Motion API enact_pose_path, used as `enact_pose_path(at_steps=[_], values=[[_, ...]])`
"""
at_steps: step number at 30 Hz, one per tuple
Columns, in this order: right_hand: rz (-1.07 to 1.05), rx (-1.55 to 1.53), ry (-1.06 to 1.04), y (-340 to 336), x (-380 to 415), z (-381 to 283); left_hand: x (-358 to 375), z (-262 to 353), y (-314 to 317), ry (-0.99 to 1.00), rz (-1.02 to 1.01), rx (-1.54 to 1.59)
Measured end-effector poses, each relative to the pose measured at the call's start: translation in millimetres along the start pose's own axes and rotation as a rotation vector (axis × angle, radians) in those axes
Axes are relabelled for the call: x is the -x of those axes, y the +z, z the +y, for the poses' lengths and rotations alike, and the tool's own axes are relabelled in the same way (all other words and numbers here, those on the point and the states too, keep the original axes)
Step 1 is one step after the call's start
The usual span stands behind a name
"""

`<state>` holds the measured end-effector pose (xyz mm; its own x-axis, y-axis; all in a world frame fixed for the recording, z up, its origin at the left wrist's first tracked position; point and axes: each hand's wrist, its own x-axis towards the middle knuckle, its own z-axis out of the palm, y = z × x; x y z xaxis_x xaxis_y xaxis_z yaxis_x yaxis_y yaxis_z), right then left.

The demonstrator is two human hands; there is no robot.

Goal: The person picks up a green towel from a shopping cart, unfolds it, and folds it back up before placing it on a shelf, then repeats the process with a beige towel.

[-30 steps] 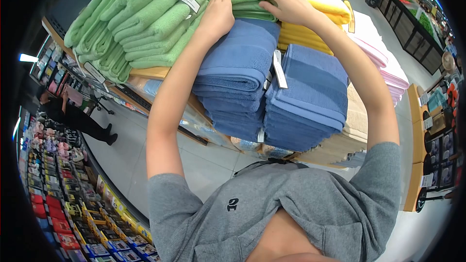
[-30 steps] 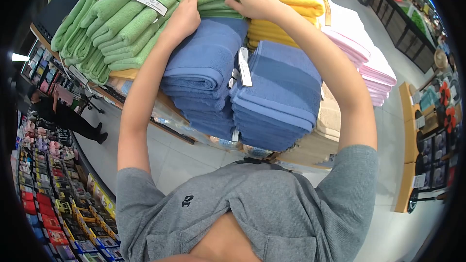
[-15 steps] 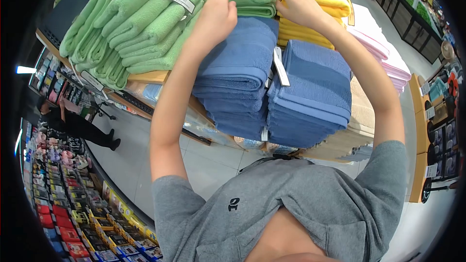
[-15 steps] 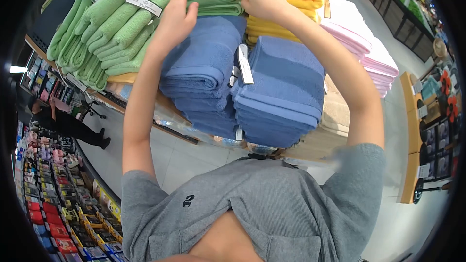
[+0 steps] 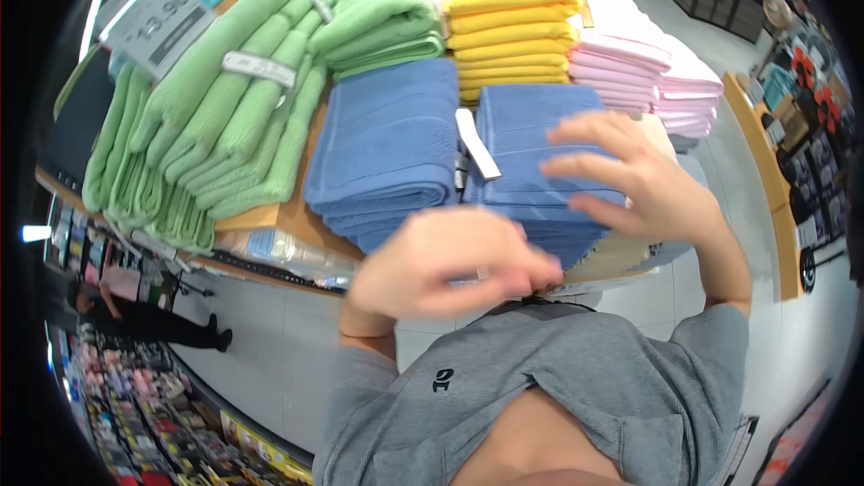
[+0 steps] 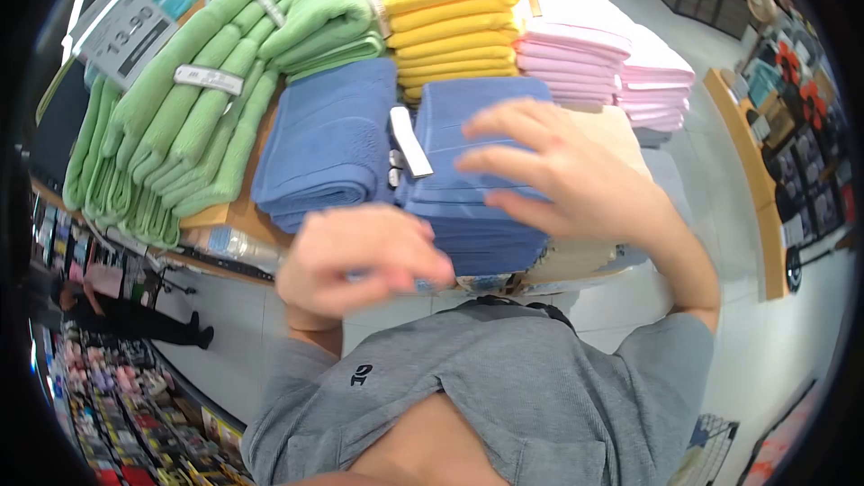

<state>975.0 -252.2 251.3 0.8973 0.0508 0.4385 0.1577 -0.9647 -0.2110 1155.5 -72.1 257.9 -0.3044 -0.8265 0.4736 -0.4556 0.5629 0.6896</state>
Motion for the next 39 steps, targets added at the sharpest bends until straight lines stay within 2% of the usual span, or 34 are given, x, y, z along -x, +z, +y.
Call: enact_pose_path(at_steps=[1, 3, 5, 7, 9, 11, 13, 17, 19, 21, 24, 27, 28, 31, 34, 35, 39], values=[[0.052, -0.062, 0.074, -4, 25, -5, -1, -13, 17, 0.153, -0.101, 0.163], [0.168, -0.178, 0.242, -13, 82, -15, -16, -31, 50, 0.193, -0.290, 0.470], [0.458, -0.180, 0.550, -15, 148, -29, -32, -47, 86, 0.022, -0.381, 0.642], [0.781, -0.146, 0.826, -14, 209, -48, -50, -57, 127, -0.249, -0.401, 0.818], [1.149, -0.085, 1.044, -11, 268, -72, -69, -66, 170, -0.389, -0.389, 0.803], [1.285, 0.116, 1.225, -14, 325, -96, -91, -65, 211, -0.510, -0.398, 0.823], [1.379, 0.302, 1.402, -17, 379, -115, -115, -66, 252, -0.452, -0.418, 0.849], [1.107, 0.772, 1.806, -22, 478, -138, -160, -58, 343, -0.526, -0.486, 0.857], [0.934, 0.832, 1.989, -4, 540, -149, -179, -50, 386, -0.549, -0.587, 0.870], [0.861, 0.837, 2.311, 37, 602, -153, -197, -44, 424, -0.534, -0.712, 0.840], [0.538, 1.015, 2.837, 110, 668, -167, -218, -37, 478, -0.490, -0.831, 0.840], [0.675, 0.774, 3.119, 179, 709, -189, -238, -24, 526, -0.438, -1.014, 0.812], [1.066, 0.512, 3.081, 178, 707, -199, -244, -16, 541, -0.393, -1.087, 0.799], [0.944, 0.526, 2.932, 169, 703, -197, -260, -9, 597, -0.391, -1.289, 0.797], [1.231, 0.567, 2.880, 172, 701, -198, -276, 3, 653, -0.306, -1.447, 0.722], [1.244, 0.566, 2.894, 175, 702, -198, -284, 6, 672, -0.257, -1.487, 0.693], [1.394, 0.608, 2.900, 160, 700, -190, -328, 15, 746, 0.156, -1.683, 0.519]])
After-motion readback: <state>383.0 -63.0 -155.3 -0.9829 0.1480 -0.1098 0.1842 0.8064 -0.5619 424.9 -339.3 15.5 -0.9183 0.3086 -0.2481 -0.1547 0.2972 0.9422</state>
